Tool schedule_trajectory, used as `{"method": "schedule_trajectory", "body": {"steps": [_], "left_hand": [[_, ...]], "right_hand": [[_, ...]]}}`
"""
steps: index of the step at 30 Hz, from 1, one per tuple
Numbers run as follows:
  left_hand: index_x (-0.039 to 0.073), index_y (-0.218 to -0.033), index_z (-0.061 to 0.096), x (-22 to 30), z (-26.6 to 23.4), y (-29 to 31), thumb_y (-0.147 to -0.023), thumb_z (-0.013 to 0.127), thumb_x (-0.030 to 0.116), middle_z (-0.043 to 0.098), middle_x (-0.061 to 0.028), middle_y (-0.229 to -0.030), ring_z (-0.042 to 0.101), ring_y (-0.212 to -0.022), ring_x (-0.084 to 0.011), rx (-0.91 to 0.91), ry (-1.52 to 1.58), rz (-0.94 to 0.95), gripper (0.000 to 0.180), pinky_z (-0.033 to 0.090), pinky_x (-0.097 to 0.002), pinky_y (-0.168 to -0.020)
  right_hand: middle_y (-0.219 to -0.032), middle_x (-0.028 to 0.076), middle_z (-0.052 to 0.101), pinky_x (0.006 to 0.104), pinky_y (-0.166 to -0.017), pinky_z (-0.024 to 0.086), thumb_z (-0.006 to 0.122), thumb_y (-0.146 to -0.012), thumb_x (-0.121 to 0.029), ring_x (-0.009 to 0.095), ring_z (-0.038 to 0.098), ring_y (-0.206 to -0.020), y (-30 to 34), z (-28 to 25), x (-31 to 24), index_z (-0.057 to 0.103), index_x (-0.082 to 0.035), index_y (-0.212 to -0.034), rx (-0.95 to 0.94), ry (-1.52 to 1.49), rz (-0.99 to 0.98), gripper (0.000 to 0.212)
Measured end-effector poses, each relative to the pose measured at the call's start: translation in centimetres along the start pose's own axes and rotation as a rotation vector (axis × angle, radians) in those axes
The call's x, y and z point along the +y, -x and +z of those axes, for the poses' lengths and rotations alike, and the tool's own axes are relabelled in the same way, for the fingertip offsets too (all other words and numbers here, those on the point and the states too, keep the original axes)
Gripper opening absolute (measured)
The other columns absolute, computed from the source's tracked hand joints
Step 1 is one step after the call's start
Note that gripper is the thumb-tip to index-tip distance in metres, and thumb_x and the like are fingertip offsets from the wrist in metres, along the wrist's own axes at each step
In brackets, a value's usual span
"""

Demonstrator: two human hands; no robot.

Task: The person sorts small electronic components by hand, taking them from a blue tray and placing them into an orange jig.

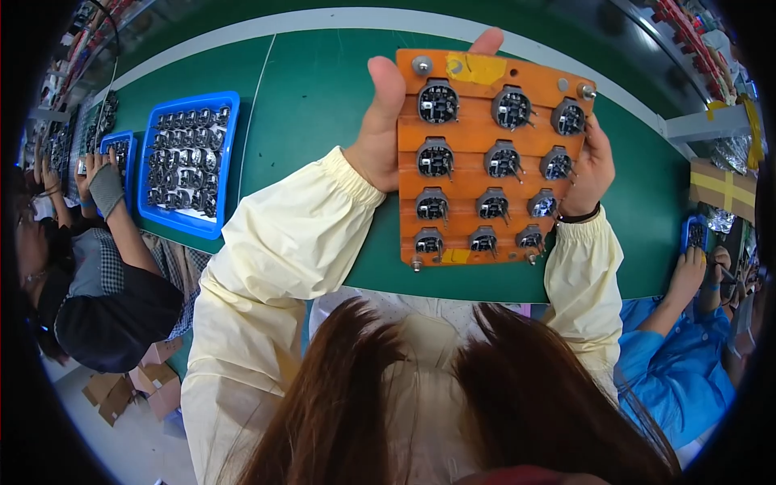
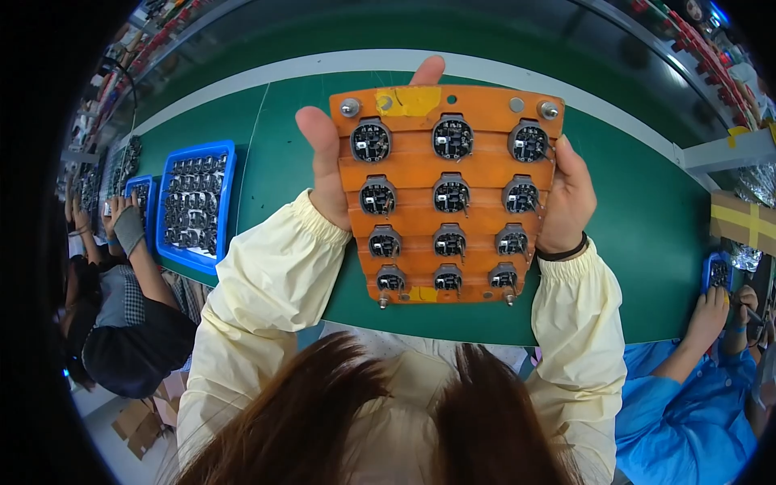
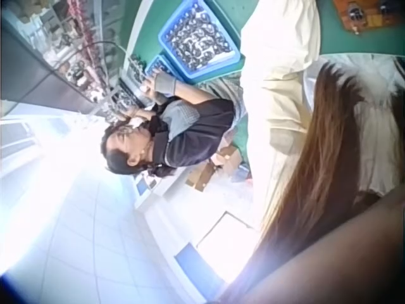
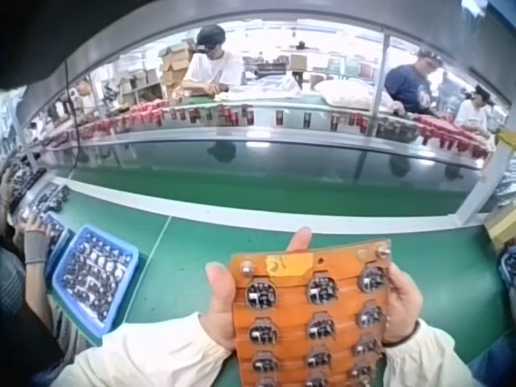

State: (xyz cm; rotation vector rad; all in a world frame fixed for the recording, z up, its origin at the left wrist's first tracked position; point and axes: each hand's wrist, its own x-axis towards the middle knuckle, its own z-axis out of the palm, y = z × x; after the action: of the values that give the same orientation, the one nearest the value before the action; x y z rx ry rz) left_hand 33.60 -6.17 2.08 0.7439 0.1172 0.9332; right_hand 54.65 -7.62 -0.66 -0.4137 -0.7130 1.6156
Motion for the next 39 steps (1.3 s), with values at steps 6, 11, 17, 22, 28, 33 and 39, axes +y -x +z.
{"method": "schedule_trajectory", "body": {"steps": [6,11,17,22,28,33,39], "left_hand": [[0.012,-0.144,0.012,0.0,0.1,0.0,-0.055,0.051,0.082,0.033,-0.0132,-0.14,0.038,-0.125,-0.0276,0.001,-0.013,0.008,0.12,0.033,-0.0462,-0.102],[0.011,-0.144,0.011,0.0,0.2,-0.1,-0.056,0.051,0.081,0.034,-0.0132,-0.139,0.038,-0.125,-0.0273,-0.015,-0.001,0.007,0.119,0.034,-0.0455,-0.102],[0.01,-0.143,0.011,0.0,0.1,0.1,-0.057,0.052,0.081,0.034,-0.0132,-0.139,0.038,-0.124,-0.0268,-0.015,-0.005,0.012,0.119,0.034,-0.0448,-0.102],[0.009,-0.143,0.011,0.0,0.0,0.1,-0.057,0.052,0.08,0.034,-0.0132,-0.139,0.038,-0.124,-0.0266,-0.022,0.0,0.014,0.119,0.034,-0.0446,-0.102],[0.009,-0.143,0.01,0.0,-0.2,-0.1,-0.057,0.053,0.08,0.034,-0.0131,-0.139,0.038,-0.125,-0.0269,-0.024,-0.004,0.004,0.119,0.034,-0.0449,-0.102],[0.01,-0.144,0.01,-0.1,0.6,0.1,-0.056,0.054,0.08,0.033,-0.0136,-0.14,0.038,-0.125,-0.0274,0.062,-0.024,-0.003,0.12,0.034,-0.0453,-0.102],[0.011,-0.144,0.01,-0.4,0.0,0.0,-0.056,0.055,0.079,0.033,-0.0146,-0.14,0.038,-0.125,-0.0285,0.047,-0.007,-0.001,0.12,0.033,-0.0468,-0.102]], "right_hand": [[-0.122,0.02,0.051,0.0402,-0.089,0.049,0.021,-0.097,-0.017,0.031,0.056,-0.106,-0.2,-1.2,-0.1,0.037,0.005,-0.126,-0.05,-0.001,0.033,0.04],[-0.107,0.011,0.06,0.0332,-0.085,0.047,0.033,-0.095,-0.026,0.02,0.058,-0.094,-0.1,0.3,0.1,0.053,0.001,-0.11,-0.024,-0.045,-0.009,0.036],[-0.109,0.012,0.059,0.0335,-0.086,0.047,0.031,-0.096,-0.026,0.021,0.058,-0.096,0.0,0.8,0.1,0.052,0.001,-0.111,-0.076,-0.067,-0.005,0.037],[-0.114,0.015,0.056,0.0368,-0.087,0.049,0.028,-0.096,-0.018,0.025,0.058,-0.099,-0.1,-0.2,0.1,0.046,0.003,-0.117,-0.074,-0.07,-0.003,0.035],[-0.112,0.016,0.056,0.0365,-0.085,0.05,0.029,-0.096,-0.018,0.025,0.058,-0.098,-0.1,-0.6,0.2,0.046,0.003,-0.116,0.007,0.022,-0.029,0.034],[-0.105,0.011,0.061,0.0326,-0.084,0.047,0.034,-0.095,-0.025,0.02,0.059,-0.093,0.0,0.7,-0.2,0.053,0.001,-0.108,0.038,0.046,0.016,0.035],[-0.106,0.011,0.06,0.0335,-0.085,0.047,0.034,-0.095,-0.026,0.021,0.059,-0.094,-0.1,0.4,-0.4,0.053,0.0,-0.108,0.103,0.052,0.048,0.035]]}}
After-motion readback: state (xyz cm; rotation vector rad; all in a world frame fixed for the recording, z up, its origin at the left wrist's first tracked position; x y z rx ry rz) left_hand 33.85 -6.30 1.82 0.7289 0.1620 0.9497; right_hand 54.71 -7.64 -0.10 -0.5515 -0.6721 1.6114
